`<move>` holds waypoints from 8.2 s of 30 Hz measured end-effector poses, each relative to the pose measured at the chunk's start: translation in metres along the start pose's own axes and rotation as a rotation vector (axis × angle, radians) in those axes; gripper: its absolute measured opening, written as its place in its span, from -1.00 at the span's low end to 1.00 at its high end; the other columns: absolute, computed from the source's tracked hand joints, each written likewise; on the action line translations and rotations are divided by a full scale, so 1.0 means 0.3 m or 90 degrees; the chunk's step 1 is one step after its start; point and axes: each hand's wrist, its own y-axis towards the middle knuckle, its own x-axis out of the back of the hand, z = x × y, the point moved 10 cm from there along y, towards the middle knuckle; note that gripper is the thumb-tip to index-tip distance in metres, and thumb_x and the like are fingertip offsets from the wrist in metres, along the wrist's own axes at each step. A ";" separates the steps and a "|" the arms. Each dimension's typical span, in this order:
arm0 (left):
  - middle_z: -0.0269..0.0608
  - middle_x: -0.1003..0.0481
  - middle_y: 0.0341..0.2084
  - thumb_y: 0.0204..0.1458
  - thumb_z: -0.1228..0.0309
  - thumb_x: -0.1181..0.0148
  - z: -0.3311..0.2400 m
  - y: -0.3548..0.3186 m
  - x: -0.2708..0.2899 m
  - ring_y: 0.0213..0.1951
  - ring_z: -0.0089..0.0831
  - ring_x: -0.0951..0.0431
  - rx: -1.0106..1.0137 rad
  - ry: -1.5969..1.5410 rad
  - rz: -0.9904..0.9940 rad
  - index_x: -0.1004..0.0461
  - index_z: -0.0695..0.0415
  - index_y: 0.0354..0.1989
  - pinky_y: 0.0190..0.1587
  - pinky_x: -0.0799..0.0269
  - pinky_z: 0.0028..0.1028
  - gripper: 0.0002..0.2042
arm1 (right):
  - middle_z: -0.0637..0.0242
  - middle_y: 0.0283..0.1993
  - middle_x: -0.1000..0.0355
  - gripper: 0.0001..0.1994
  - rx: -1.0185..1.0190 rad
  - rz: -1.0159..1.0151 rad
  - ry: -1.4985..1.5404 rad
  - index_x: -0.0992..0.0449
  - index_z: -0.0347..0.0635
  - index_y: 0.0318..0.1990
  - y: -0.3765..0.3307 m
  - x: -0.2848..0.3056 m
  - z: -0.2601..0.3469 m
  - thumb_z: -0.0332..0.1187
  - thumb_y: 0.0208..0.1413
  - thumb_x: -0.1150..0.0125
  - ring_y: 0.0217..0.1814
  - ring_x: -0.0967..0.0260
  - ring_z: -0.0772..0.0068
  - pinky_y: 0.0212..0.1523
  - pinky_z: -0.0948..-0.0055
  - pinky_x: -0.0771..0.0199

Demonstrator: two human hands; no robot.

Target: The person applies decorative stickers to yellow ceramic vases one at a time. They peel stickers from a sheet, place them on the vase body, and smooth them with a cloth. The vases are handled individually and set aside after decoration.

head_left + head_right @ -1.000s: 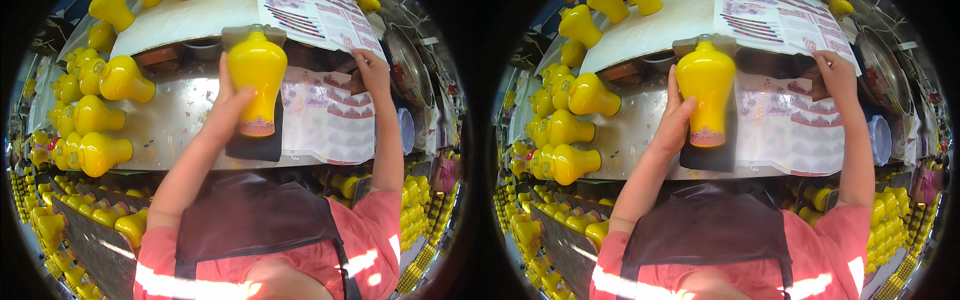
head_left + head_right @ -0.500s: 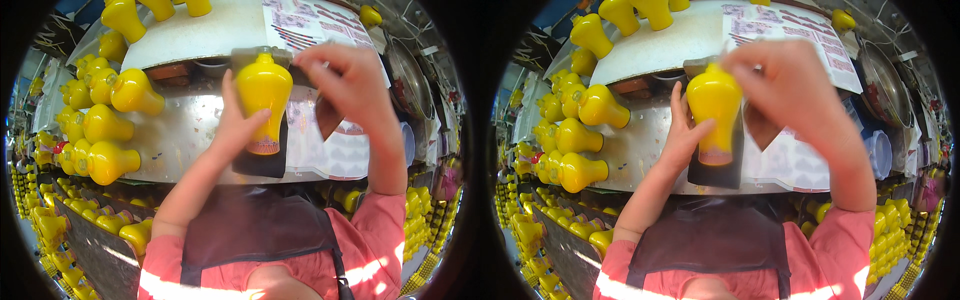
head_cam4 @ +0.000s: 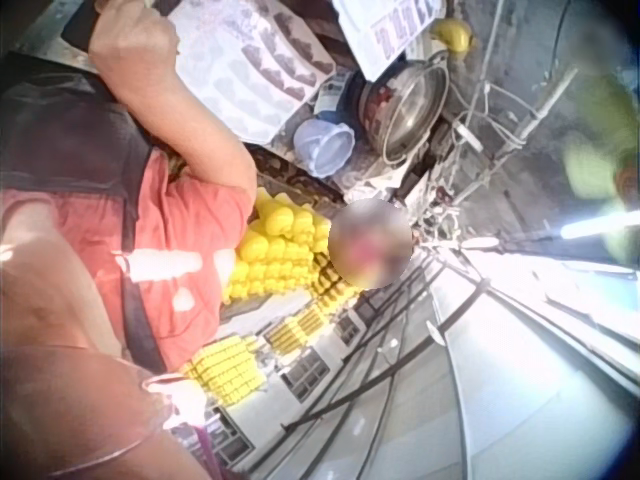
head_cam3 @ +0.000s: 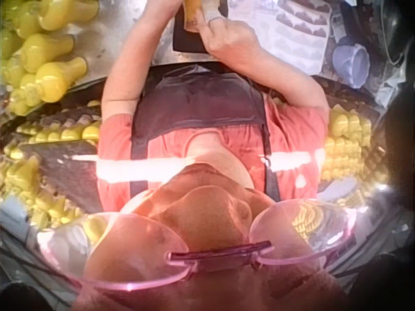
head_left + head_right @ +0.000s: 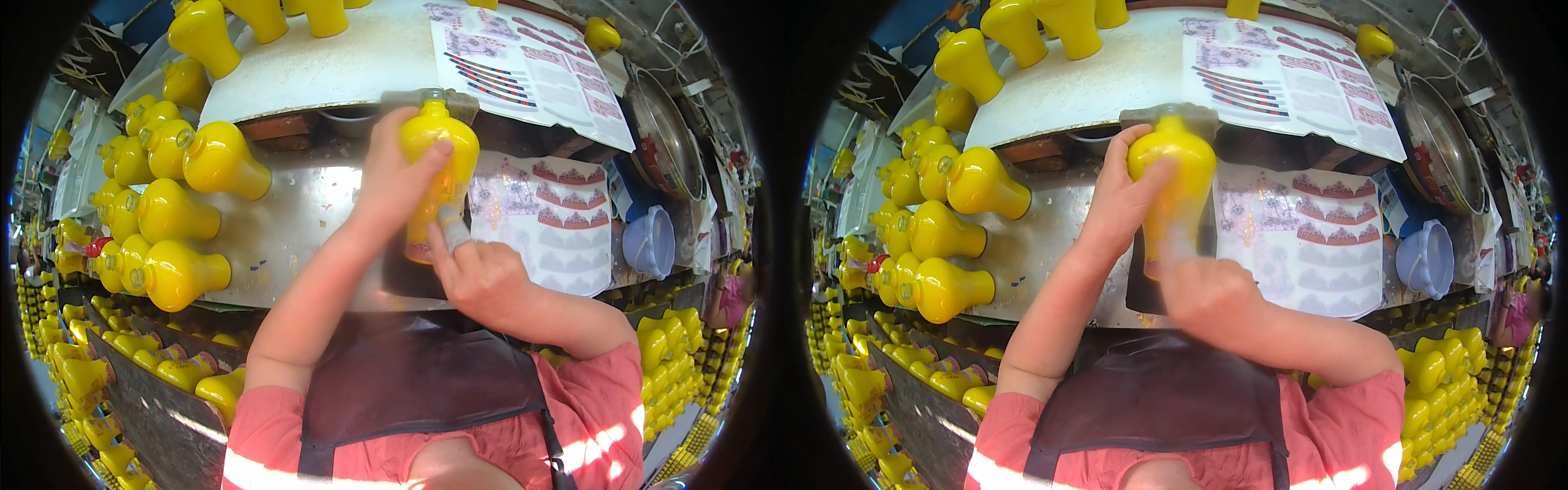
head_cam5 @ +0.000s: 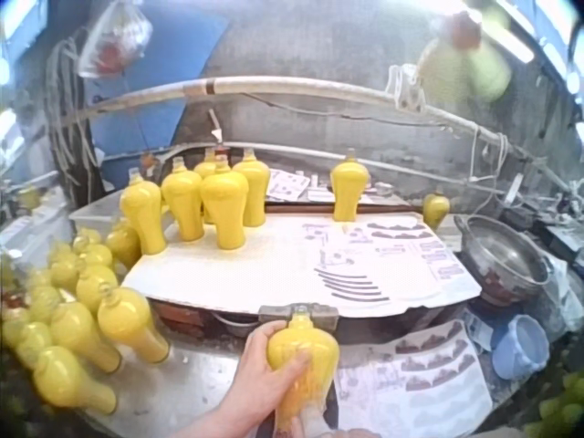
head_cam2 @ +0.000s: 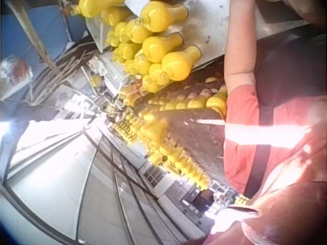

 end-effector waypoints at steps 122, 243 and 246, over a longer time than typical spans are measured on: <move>0.11 -0.29 0.35 0.21 0.47 -0.27 0.090 -0.209 -0.024 0.30 -0.14 -0.44 -0.069 -0.273 0.040 0.23 0.02 0.60 0.32 -0.38 -0.15 -0.10 | -0.14 0.54 -0.15 0.00 -0.578 -0.034 0.851 0.17 -0.20 0.62 -0.157 -0.377 -0.285 -0.32 0.11 -0.36 -0.32 -0.45 0.58 -0.19 0.54 -0.53; -0.22 -0.19 0.40 0.33 0.31 -0.05 0.078 -0.223 0.016 0.18 -0.43 -0.35 -0.009 -0.210 0.007 -0.05 0.06 0.55 0.28 -0.33 -0.34 -0.37 | 0.31 -0.32 -0.55 -0.62 -0.235 -0.193 0.194 -0.64 -0.04 -0.05 0.008 0.013 -0.230 -0.56 -0.09 -0.42 -0.39 -0.47 0.28 -0.41 0.22 -0.48; 0.00 -0.22 0.30 0.14 0.46 -0.20 0.074 -0.228 0.005 0.17 -0.25 -0.45 0.008 -0.218 0.016 0.02 0.01 0.54 0.18 -0.47 -0.26 -0.22 | 0.18 -0.21 -0.62 -0.64 -0.176 -0.255 0.246 -0.63 -0.10 -0.08 -0.079 0.004 -0.209 -0.65 -0.06 -0.43 -0.29 -0.57 0.18 -0.32 0.28 -0.59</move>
